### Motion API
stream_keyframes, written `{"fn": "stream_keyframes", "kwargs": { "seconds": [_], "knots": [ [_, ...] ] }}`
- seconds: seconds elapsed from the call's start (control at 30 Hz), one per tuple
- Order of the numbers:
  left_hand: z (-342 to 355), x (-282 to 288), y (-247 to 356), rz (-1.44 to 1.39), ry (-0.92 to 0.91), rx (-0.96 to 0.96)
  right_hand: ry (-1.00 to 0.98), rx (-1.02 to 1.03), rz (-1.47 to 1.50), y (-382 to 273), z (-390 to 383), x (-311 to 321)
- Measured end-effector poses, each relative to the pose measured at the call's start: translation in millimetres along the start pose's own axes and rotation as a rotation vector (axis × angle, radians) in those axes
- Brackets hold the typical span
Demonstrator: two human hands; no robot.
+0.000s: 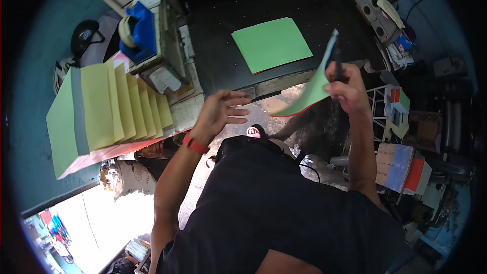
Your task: Trimming the edges of stacks of colored paper using a manual utility knife.
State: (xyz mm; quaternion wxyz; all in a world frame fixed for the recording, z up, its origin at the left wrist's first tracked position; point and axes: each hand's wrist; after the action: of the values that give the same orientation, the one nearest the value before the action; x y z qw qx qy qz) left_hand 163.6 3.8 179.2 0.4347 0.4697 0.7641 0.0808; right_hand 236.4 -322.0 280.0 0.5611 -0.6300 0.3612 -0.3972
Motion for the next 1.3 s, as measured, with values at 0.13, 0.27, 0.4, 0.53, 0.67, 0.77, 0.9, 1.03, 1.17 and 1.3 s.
{"fn": "stream_keyframes", "kwargs": {
  "seconds": [0.13,0.27,0.4,0.53,0.67,0.77,0.9,1.03,1.17,1.3],
  "knots": [
    [65.4,-47.8,-34.2,0.365,0.109,-0.1,-0.031,-0.12,-0.142,18.5,41.2,44.9],
    [67.2,-105.2,-70.1,1.115,-0.126,-0.772,-0.003,-0.249,-0.143,7.7,77.4,81.7],
    [72.1,-137.7,-57.0,1.378,0.084,-1.032,0.003,-0.076,0.157,-19.2,103.3,109.5],
    [111.0,-116.5,-1.2,1.736,0.203,-1.425,-0.063,0.151,0.151,-16.2,126.6,146.0],
    [164.8,-72.1,11.5,1.924,0.303,-1.462,0.07,0.03,-0.167,74.0,154.1,169.3],
    [187.7,-33.4,-12.8,2.033,0.23,-1.266,0.158,-0.312,-0.327,183.5,171.3,161.9],
    [189.4,-1.6,-49.0,1.846,0.46,-0.897,0.307,-0.074,-0.506,280.6,170.4,138.9],
    [198.6,1.4,-46.7,1.638,0.664,-0.627,0.231,-0.153,-0.587,278.3,154.9,122.5],
    [224.4,5.1,-43.6,1.64,0.79,-0.646,0.207,-0.066,-0.917,265.1,153.7,110.4],
    [229.6,16.0,-41.7,1.738,0.578,-0.511,0.277,-0.038,-0.82,278.2,160.9,119.3]
  ]
}}
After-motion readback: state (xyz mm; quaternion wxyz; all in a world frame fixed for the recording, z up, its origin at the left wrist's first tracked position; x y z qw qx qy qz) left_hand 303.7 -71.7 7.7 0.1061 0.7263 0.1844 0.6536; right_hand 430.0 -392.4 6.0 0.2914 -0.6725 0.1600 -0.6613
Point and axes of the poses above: each hand's wrist, its own z-axis towards the middle knuckle, its own x-axis out of the back of the hand, y = z × x, and after that the axes turned 4 degrees about -z, right-handed
